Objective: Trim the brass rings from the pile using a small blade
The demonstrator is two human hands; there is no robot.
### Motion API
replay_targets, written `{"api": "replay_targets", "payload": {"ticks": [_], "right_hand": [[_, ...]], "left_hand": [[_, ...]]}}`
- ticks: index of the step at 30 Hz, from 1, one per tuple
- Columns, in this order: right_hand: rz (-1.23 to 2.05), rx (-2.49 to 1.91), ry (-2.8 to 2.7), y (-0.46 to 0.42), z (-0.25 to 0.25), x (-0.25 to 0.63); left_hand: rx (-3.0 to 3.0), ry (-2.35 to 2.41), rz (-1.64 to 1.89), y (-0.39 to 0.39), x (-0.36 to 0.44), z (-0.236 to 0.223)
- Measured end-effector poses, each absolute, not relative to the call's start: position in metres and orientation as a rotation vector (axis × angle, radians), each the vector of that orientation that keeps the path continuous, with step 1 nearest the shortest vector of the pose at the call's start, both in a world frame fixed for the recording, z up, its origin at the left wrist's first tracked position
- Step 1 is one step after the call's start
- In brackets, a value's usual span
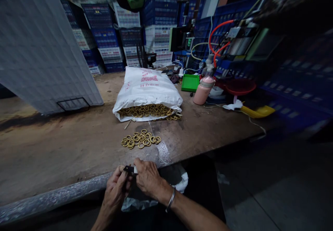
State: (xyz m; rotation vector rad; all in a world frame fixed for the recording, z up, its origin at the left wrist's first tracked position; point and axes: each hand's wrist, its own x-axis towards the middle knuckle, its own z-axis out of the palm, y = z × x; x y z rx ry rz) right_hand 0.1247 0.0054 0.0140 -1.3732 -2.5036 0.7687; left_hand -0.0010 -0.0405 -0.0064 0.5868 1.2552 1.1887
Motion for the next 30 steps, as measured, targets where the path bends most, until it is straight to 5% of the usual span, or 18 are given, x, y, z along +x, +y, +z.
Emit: {"api": "replay_targets", "payload": {"ticks": [15,30], "right_hand": [[0.681,-1.426,-2.613,0.009,0.019,0.128],[0.432,-1.789,-2.093,0.084,0.004,0.181]], "left_hand": [[0.433,1.181,1.202,-0.050,0.002,0.005],[0.152,1.018,1.138,-0.041,0.010,0.012]]}}
